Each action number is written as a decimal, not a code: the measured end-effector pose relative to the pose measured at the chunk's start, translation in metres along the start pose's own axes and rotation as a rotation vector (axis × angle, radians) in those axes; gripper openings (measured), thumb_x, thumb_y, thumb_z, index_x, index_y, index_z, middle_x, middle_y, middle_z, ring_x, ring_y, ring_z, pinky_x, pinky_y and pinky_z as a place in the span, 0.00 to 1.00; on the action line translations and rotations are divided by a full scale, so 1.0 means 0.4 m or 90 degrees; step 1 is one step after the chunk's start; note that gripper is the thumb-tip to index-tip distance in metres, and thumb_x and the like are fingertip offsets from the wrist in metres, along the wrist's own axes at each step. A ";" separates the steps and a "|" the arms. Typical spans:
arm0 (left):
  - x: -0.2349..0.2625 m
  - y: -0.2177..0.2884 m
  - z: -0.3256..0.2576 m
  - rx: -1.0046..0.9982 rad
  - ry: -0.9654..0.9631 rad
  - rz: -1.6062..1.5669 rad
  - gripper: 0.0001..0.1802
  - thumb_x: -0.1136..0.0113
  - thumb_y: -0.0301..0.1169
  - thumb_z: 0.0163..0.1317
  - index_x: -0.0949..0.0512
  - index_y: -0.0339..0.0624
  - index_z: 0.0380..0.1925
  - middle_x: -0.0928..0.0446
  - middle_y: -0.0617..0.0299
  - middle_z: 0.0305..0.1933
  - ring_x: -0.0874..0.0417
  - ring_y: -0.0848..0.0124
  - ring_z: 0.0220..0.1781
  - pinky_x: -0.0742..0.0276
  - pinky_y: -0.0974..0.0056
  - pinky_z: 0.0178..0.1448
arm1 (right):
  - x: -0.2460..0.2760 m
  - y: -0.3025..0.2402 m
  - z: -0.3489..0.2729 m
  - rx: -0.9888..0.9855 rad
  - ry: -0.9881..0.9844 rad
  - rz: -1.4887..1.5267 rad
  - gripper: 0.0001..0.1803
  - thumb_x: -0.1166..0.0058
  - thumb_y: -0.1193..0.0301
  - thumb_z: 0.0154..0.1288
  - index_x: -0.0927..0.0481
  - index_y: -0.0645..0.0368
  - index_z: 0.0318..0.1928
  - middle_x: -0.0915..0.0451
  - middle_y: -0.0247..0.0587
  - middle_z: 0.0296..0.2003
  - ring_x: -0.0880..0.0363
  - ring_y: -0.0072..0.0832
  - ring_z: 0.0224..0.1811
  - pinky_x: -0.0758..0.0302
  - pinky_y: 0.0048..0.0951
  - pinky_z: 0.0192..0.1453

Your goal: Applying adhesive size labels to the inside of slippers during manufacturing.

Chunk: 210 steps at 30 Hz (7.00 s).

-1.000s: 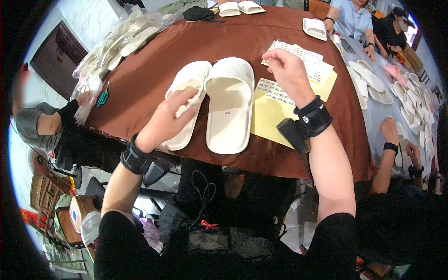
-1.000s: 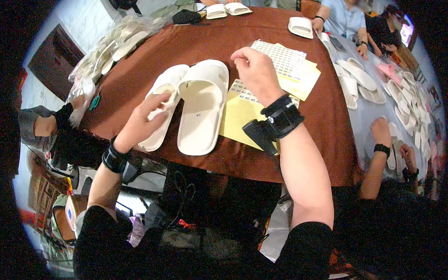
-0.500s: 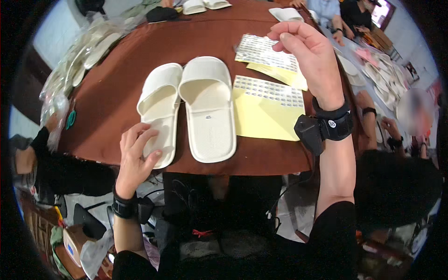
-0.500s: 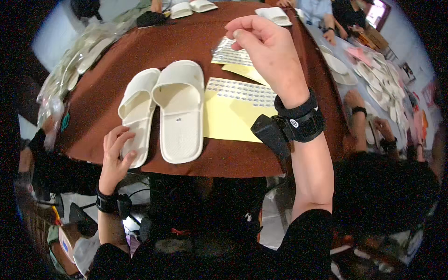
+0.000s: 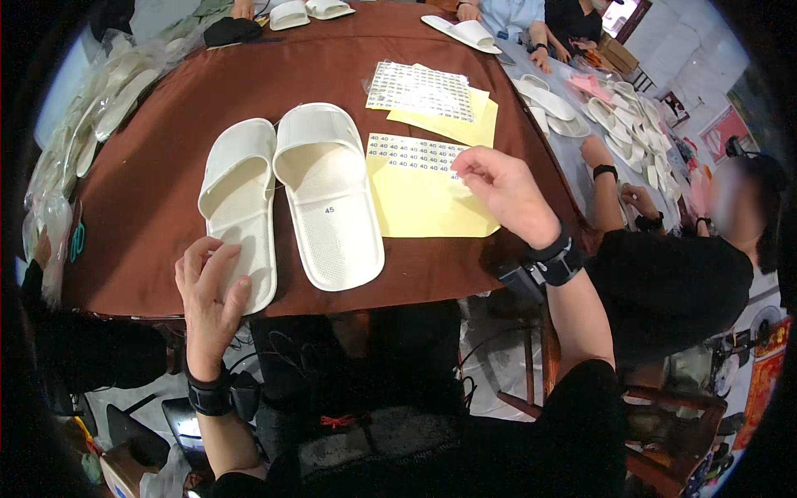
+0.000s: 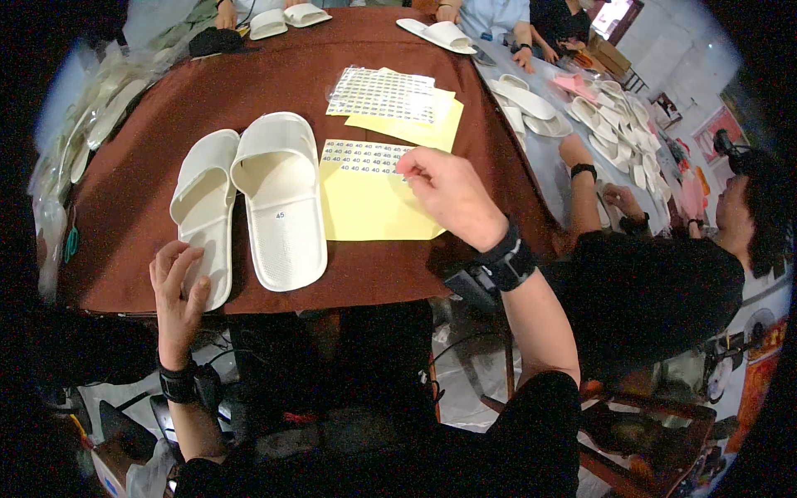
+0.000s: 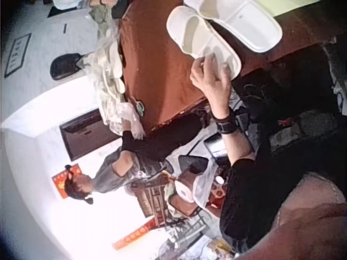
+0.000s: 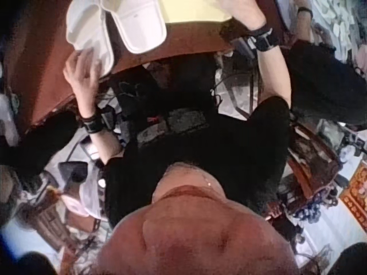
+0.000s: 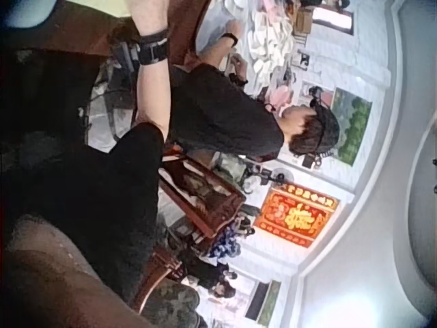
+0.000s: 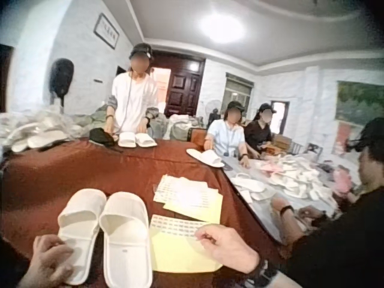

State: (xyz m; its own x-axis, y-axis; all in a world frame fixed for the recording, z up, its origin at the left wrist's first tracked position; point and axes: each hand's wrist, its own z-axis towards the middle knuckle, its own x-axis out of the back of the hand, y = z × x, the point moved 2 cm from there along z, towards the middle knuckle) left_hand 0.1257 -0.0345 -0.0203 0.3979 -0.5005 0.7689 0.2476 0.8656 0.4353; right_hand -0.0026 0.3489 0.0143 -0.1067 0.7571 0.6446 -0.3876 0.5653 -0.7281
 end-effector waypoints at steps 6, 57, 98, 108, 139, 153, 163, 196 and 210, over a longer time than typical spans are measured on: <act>-0.004 -0.005 -0.004 -0.008 0.010 0.005 0.21 0.39 0.41 0.61 0.20 0.41 0.49 0.29 0.54 0.57 0.31 0.56 0.56 0.37 0.53 0.65 | -0.051 0.044 0.007 0.167 0.062 -0.145 0.08 0.45 0.81 0.59 0.23 0.62 0.40 0.21 0.50 0.40 0.24 0.50 0.47 0.27 0.44 0.53; -0.013 -0.028 -0.011 0.041 -0.010 -0.001 0.26 0.43 0.54 0.64 0.18 0.46 0.50 0.29 0.55 0.59 0.33 0.57 0.59 0.35 0.50 0.65 | -0.045 0.062 0.009 0.109 0.011 -0.142 0.17 0.50 0.83 0.60 0.26 0.62 0.51 0.23 0.49 0.44 0.24 0.42 0.48 0.26 0.39 0.56; -0.004 -0.015 -0.007 -0.040 0.048 0.009 0.20 0.36 0.37 0.56 0.18 0.45 0.49 0.27 0.57 0.56 0.29 0.58 0.54 0.36 0.54 0.61 | -0.016 -0.080 0.057 -0.011 -0.021 0.100 0.16 0.56 0.87 0.61 0.27 0.63 0.49 0.25 0.34 0.38 0.26 0.20 0.41 0.27 0.22 0.48; -0.003 -0.022 -0.008 -0.060 0.080 0.002 0.20 0.35 0.42 0.58 0.18 0.46 0.47 0.26 0.57 0.54 0.28 0.56 0.55 0.35 0.53 0.59 | -0.279 -0.350 0.142 0.203 -0.323 0.215 0.18 0.57 0.85 0.63 0.29 0.64 0.53 0.23 0.37 0.40 0.23 0.21 0.43 0.25 0.24 0.48; 0.025 0.004 0.013 -0.032 -0.038 0.070 0.25 0.32 0.39 0.52 0.18 0.60 0.54 0.30 0.57 0.54 0.29 0.57 0.55 0.35 0.52 0.62 | -0.434 -0.357 0.197 0.170 -0.328 -0.005 0.15 0.59 0.80 0.63 0.28 0.63 0.50 0.18 0.45 0.33 0.18 0.33 0.38 0.24 0.33 0.47; 0.025 0.005 0.011 -0.039 -0.037 0.072 0.24 0.33 0.38 0.53 0.18 0.59 0.53 0.30 0.57 0.55 0.29 0.56 0.55 0.34 0.51 0.61 | -0.414 -0.356 0.160 0.179 -0.318 0.045 0.14 0.60 0.81 0.64 0.29 0.65 0.50 0.19 0.50 0.38 0.18 0.40 0.44 0.23 0.38 0.51; 0.022 0.006 0.011 -0.037 -0.035 0.083 0.24 0.33 0.39 0.52 0.19 0.59 0.53 0.30 0.57 0.54 0.29 0.57 0.54 0.33 0.51 0.60 | -0.391 -0.346 0.156 0.218 -0.287 0.023 0.15 0.60 0.83 0.64 0.29 0.64 0.51 0.19 0.52 0.42 0.18 0.43 0.48 0.24 0.37 0.54; 0.021 0.008 0.007 -0.029 -0.003 0.063 0.23 0.31 0.38 0.51 0.19 0.53 0.50 0.28 0.60 0.53 0.28 0.59 0.54 0.33 0.52 0.59 | -0.357 -0.366 0.041 0.459 -0.284 -0.227 0.16 0.50 0.79 0.58 0.28 0.58 0.48 0.22 0.43 0.37 0.27 0.42 0.45 0.28 0.41 0.51; 0.015 -0.027 -0.020 -0.018 0.087 -0.115 0.20 0.34 0.31 0.56 0.20 0.42 0.50 0.25 0.54 0.55 0.26 0.55 0.57 0.31 0.54 0.61 | -0.322 -0.370 0.044 0.408 -0.302 -0.089 0.16 0.51 0.84 0.56 0.23 0.58 0.46 0.21 0.44 0.36 0.25 0.44 0.44 0.27 0.40 0.52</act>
State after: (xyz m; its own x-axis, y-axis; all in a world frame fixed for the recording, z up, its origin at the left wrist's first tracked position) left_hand 0.1324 -0.0470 -0.0241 0.4600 -0.6470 0.6080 0.3498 0.7615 0.5457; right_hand 0.0526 0.1620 0.0433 -0.3399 0.3922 0.8548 -0.8605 0.2371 -0.4509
